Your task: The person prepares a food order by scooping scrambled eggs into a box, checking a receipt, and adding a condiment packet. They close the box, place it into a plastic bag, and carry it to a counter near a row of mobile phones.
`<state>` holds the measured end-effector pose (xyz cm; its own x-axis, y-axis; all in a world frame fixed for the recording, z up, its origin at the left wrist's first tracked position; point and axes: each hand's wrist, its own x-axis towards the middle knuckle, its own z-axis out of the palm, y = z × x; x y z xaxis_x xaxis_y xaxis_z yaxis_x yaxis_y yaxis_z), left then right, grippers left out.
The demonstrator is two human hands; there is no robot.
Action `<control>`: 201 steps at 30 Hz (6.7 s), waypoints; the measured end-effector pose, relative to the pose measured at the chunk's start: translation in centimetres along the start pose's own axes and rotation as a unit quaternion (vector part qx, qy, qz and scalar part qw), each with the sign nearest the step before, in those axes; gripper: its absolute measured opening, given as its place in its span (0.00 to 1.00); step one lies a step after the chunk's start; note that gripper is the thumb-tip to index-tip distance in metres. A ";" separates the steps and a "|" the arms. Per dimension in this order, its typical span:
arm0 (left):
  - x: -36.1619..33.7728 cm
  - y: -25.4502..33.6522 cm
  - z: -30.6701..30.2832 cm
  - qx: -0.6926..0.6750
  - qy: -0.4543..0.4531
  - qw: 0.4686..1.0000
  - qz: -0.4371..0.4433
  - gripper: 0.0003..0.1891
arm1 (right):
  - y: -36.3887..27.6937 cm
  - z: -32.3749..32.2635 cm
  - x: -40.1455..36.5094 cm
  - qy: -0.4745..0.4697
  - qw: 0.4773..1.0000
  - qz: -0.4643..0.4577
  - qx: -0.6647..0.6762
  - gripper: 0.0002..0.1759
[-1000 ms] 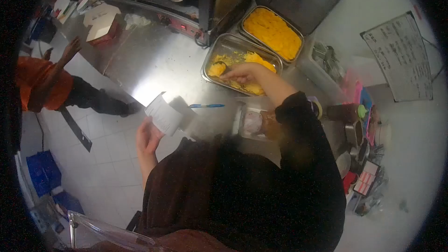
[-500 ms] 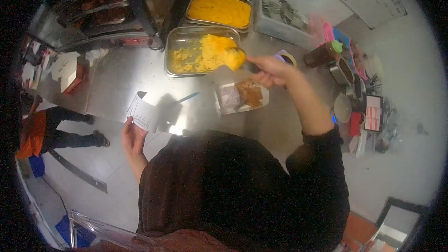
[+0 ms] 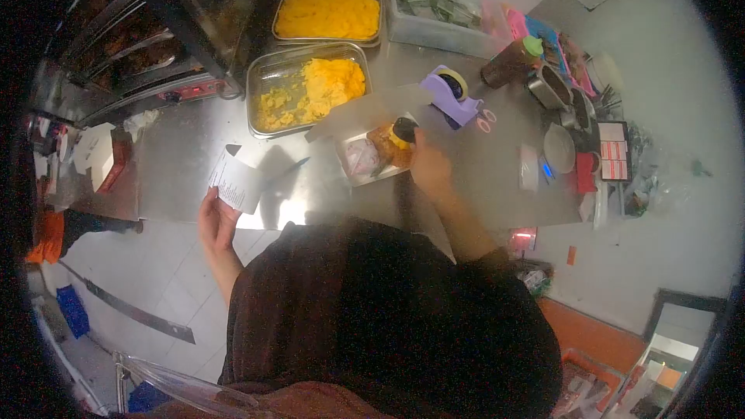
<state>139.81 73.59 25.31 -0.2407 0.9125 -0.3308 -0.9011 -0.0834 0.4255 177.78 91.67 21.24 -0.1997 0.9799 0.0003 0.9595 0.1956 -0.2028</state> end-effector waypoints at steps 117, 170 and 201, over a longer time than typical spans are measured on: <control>1.7 -42.4 25.8 0.417 0.009 0.909 0.008 0.37 | 23.8 -23.6 17.1 -0.172 0.843 -0.210 0.465 0.11; 6.5 -14.0 -3.7 0.900 0.261 0.284 0.203 0.17 | 13.2 2.4 -2.6 -0.099 0.912 -0.383 0.105 0.17; -0.2 -36.8 3.6 0.832 -0.229 0.426 0.271 0.18 | 12.7 2.4 -5.1 -0.126 0.858 -0.253 0.429 0.05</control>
<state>174.27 77.91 12.72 0.1884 0.9540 0.2333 0.8376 -0.2801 0.4690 190.50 89.06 16.30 -0.6878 0.7173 0.1112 0.2592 0.3858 -0.8854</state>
